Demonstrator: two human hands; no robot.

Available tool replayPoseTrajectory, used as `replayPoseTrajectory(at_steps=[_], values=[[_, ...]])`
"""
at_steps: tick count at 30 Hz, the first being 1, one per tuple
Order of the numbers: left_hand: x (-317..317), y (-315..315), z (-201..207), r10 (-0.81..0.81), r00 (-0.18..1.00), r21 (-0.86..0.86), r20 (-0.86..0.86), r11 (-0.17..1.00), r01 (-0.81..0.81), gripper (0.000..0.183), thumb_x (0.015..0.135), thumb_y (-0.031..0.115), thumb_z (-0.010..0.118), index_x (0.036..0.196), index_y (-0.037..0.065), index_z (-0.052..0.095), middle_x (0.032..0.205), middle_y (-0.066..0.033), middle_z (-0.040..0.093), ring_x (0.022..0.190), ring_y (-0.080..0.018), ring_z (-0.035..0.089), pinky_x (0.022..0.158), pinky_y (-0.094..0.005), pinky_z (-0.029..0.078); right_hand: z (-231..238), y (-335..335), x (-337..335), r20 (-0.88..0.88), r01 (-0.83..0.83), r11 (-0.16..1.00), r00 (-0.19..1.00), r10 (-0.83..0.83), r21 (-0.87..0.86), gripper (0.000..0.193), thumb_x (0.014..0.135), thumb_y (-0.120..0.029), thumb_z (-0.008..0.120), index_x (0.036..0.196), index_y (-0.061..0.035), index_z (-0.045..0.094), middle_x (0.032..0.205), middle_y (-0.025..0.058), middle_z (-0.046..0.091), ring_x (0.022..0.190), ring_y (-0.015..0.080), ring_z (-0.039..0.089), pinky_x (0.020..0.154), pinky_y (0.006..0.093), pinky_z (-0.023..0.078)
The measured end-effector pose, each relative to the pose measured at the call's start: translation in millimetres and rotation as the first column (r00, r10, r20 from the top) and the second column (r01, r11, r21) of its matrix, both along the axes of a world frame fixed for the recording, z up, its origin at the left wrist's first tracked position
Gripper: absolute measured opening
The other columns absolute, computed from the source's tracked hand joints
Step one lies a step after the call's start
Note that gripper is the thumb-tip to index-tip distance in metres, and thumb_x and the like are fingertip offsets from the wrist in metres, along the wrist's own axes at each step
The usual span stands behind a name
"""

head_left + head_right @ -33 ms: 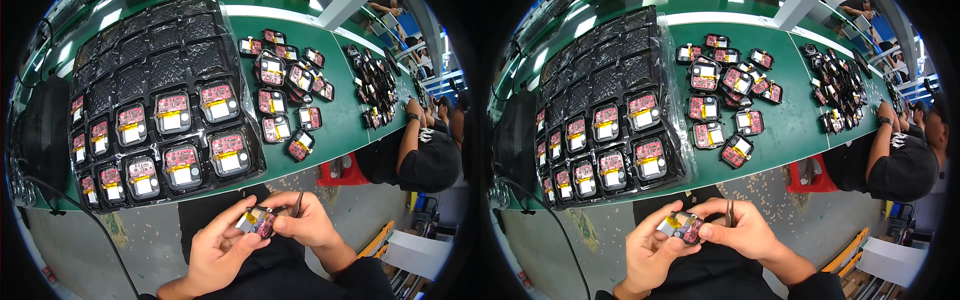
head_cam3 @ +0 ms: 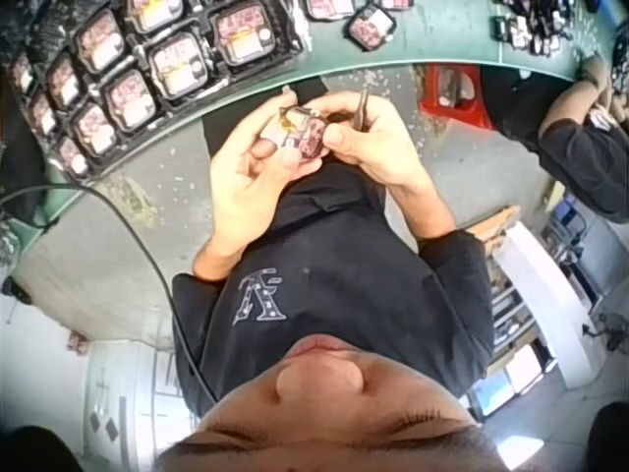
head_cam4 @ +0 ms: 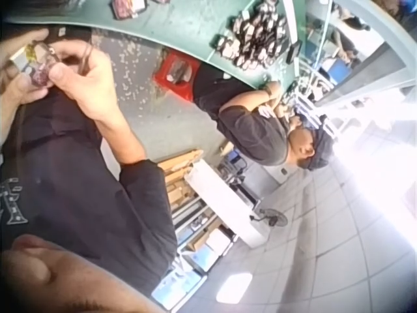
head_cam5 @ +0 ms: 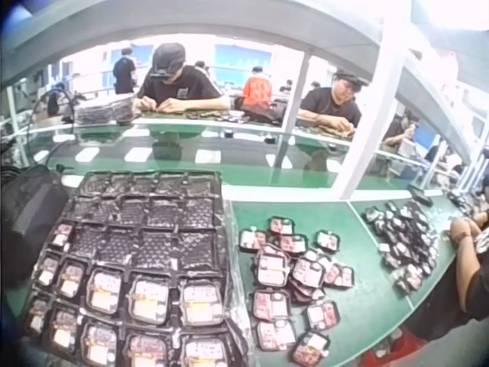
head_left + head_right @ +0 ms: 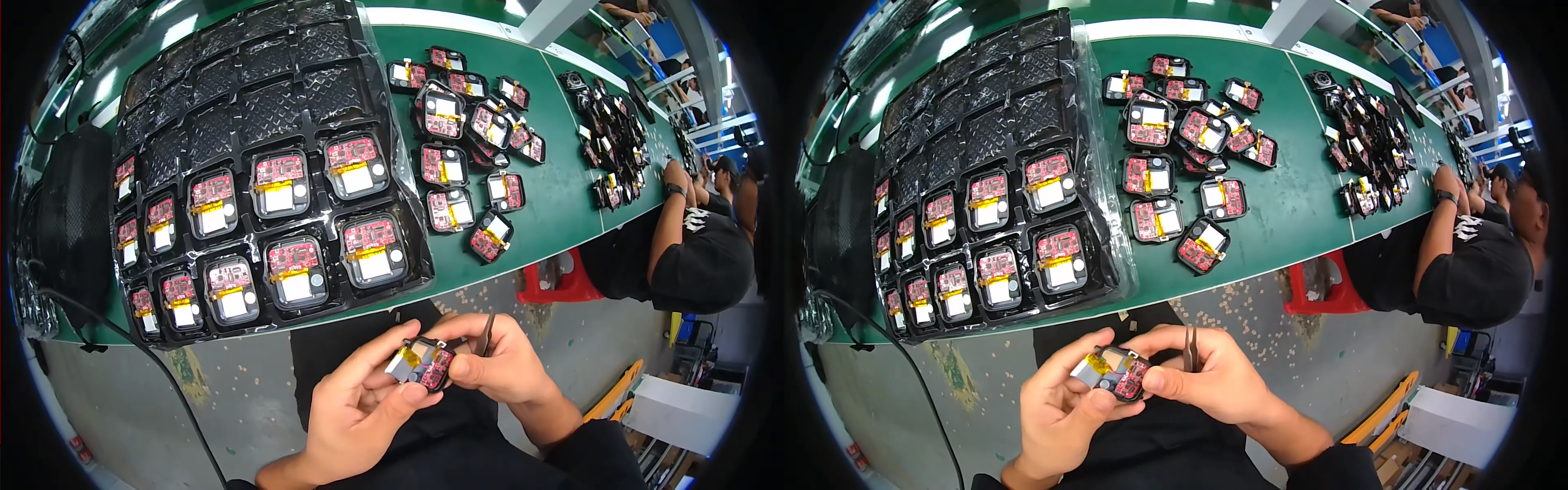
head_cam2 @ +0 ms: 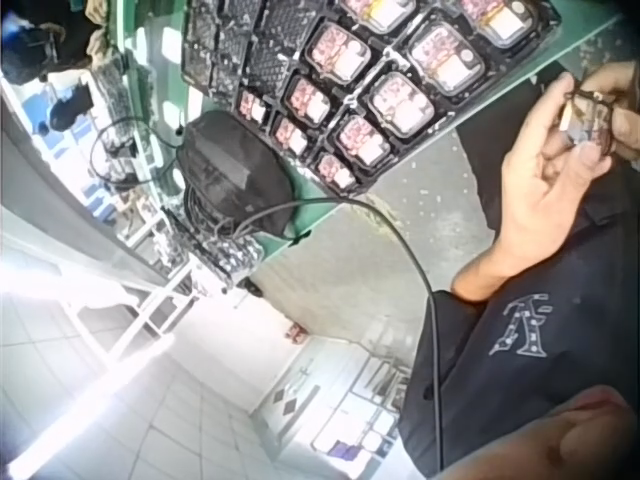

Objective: Assembling small electronic devices by installing batteries and components into plastic casings using tweezers on a factory line.

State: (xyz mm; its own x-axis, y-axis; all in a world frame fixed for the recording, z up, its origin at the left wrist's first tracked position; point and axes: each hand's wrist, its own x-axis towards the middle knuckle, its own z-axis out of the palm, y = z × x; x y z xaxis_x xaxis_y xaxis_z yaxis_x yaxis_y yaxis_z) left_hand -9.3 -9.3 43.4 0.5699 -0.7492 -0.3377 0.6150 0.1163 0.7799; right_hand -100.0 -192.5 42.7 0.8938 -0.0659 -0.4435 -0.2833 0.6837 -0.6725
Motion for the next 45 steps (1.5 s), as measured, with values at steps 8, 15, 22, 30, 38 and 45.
replayPoseTrajectory(at_steps=[8, 15, 22, 30, 38, 45], values=[[-1, 3, 9, 0.057, 0.988, 0.009, -0.143, 0.998, -0.057, 0.064, 0.094, 0.019, 0.078, 0.14, -0.003, 0.04, 0.124, -0.022, 0.063, 0.108, -0.0318, 0.071, 0.087, -0.0438, 0.066, -5, -3, -2, 0.087, -0.061, 0.997, 0.995, 0.057, 0.041, 0.033, 0.098, -0.02, 0.073, 0.117, 0.0071, 0.07, 0.111, 0.0107, 0.064, 0.087, 0.0141, 0.065, 0.073, 0.0259, 0.052], [-3, 2, 9, 0.113, 0.984, -0.015, -0.138, 0.993, -0.116, 0.06, 0.094, 0.015, 0.077, 0.139, -0.004, 0.042, 0.118, -0.0221, 0.067, 0.104, -0.0312, 0.073, 0.084, -0.0409, 0.067, -2, 1, 1, 0.057, -0.011, 1.0, 0.998, 0.01, 0.015, 0.035, 0.095, -0.022, 0.075, 0.111, 0.009, 0.071, 0.109, 0.0149, 0.065, 0.08, 0.012, 0.059, 0.064, 0.0248, 0.044], [-3, 10, 6, 0.009, 0.974, 0.014, 0.228, 1.0, -0.012, 0.054, 0.093, -0.001, 0.074, 0.141, -0.005, 0.05, 0.128, -0.0172, 0.067, 0.112, -0.0198, 0.067, 0.093, -0.0297, 0.055, 3, 3, 5, 0.081, -0.019, 0.983, 0.996, 0.034, -0.185, 0.022, 0.096, 0.004, 0.068, 0.117, 0.0076, 0.07, 0.118, 0.0102, 0.062, 0.105, 0.0149, 0.065, 0.088, 0.0283, 0.055], [-11, 8, -7, 0.033, 0.752, 0.052, 0.659, 0.995, -0.088, 0.039, 0.096, 0.001, 0.07, 0.133, -0.006, 0.058, 0.121, -0.018, 0.072, 0.099, -0.0215, 0.074, 0.081, -0.0311, 0.062, -9, 14, 1, 0.158, 0.024, 1.0, 0.987, -0.025, 0.003, 0.021, 0.1, -0.002, 0.065, 0.12, 0.0031, 0.065, 0.123, 0.0113, 0.059, 0.107, 0.0148, 0.064, 0.09, 0.0279, 0.054], [-20, 1, -14, 0.064, 0.556, 0.04, 0.829, 0.984, -0.173, 0.036, 0.094, -0.004, 0.069, 0.13, -0.004, 0.062, 0.114, -0.0207, 0.074, 0.085, -0.0242, 0.078, 0.075, -0.0306, 0.063, -25, 26, -2, 0.26, 0.067, 0.993, 0.965, -0.04, -0.093, 0.016, 0.104, -0.013, 0.061, 0.115, -0.001, 0.061, 0.122, 0.0102, 0.059, 0.078, 0.0053, 0.053, 0.064, 0.0212, 0.042], [-14, 5, -18, -0.046, 0.456, 0.11, 0.889, 0.987, -0.114, 0.047, 0.095, 0.001, 0.07, 0.139, -0.004, 0.052, 0.108, -0.0184, 0.073, 0.091, -0.0233, 0.074, 0.075, -0.0325, 0.064, -35, 26, -5, 0.221, 0.061, 0.995, 0.974, -0.041, -0.082, 0.014, 0.104, -0.009, 0.059, 0.115, 0.0001, 0.06, 0.121, 0.0101, 0.058, 0.07, 0.0032, 0.049, 0.058, 0.0198, 0.037]])
